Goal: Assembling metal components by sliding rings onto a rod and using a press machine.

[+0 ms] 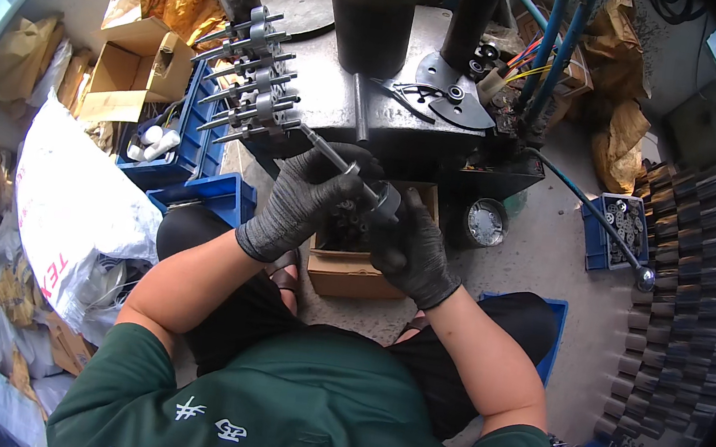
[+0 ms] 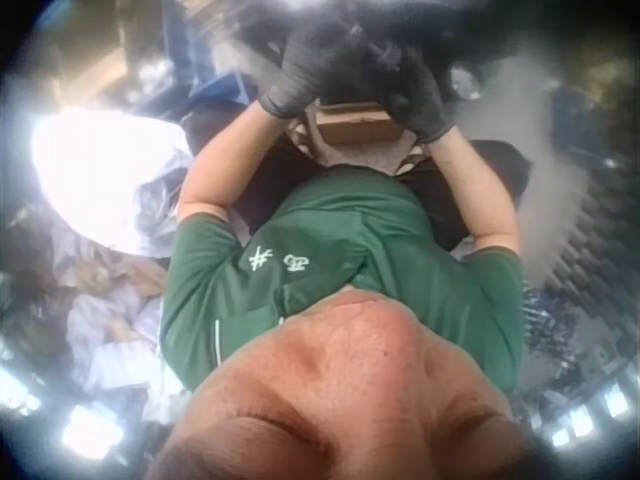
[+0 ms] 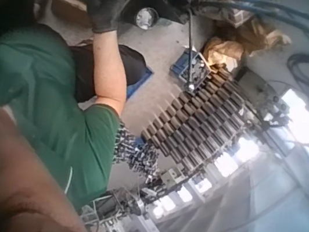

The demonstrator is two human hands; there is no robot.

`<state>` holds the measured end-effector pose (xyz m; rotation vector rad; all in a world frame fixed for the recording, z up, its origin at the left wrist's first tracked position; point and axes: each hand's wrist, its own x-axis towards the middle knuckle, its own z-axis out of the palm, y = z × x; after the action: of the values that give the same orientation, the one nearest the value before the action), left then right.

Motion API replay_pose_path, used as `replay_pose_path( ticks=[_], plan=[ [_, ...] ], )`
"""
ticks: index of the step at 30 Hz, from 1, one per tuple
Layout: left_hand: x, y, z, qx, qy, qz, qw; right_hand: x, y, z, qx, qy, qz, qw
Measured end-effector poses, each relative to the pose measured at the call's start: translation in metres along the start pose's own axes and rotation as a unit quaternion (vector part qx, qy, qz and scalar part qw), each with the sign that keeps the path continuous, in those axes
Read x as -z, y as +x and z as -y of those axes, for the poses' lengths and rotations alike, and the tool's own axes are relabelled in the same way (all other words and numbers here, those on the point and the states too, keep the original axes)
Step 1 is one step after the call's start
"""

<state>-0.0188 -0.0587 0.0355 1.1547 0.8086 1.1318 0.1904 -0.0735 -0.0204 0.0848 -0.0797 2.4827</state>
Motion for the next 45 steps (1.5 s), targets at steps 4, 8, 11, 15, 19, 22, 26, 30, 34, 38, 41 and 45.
replay_pose_path(
  ticks=[4,8,11,15,19,22,26,30,34,38,41,45],
  plan=[
    [0.012,-0.006,-0.014,-0.007,0.007,-0.013,1.0,0.017,-0.004,0.003,0.039,-0.143,-0.225,0.963],
    [0.024,-0.009,-0.016,-0.055,0.156,-0.015,0.986,0.025,0.0,-0.002,0.07,-0.136,-0.352,0.923],
    [0.027,-0.011,-0.016,-0.05,0.188,-0.031,0.98,0.011,0.003,-0.009,0.069,-0.189,-0.376,0.905],
    [0.037,-0.008,-0.029,-0.197,0.421,-0.03,0.885,0.008,0.004,-0.017,0.059,-0.252,-0.371,0.892],
    [0.058,0.003,-0.041,-0.101,0.105,-0.078,0.986,0.01,0.004,-0.019,0.065,-0.303,-0.366,0.878],
    [0.084,0.017,-0.07,-0.125,0.026,-0.18,0.975,0.016,0.002,-0.021,0.06,-0.319,-0.356,0.876],
    [0.158,0.047,-0.055,-0.176,0.022,-0.182,0.967,0.017,0.002,-0.022,0.039,-0.348,-0.366,0.862],
    [0.168,0.056,-0.053,-0.04,-0.399,-0.199,0.894,0.018,0.002,-0.019,0.021,-0.361,-0.366,0.857],
    [0.159,0.047,-0.059,-0.029,-0.364,-0.232,0.901,0.017,0.003,-0.017,0.012,-0.391,-0.364,0.845],
    [0.172,0.034,-0.066,-0.034,-0.338,-0.322,0.884,0.011,0.006,-0.011,0.031,-0.429,-0.35,0.832],
    [0.181,0.025,-0.067,0.005,-0.319,-0.327,0.89,-0.002,0.005,-0.001,0.057,-0.44,-0.339,0.829],
    [0.16,0.002,-0.079,0.012,-0.348,-0.324,0.88,-0.021,-0.007,0.024,0.121,-0.521,-0.296,0.792]
  ],
)
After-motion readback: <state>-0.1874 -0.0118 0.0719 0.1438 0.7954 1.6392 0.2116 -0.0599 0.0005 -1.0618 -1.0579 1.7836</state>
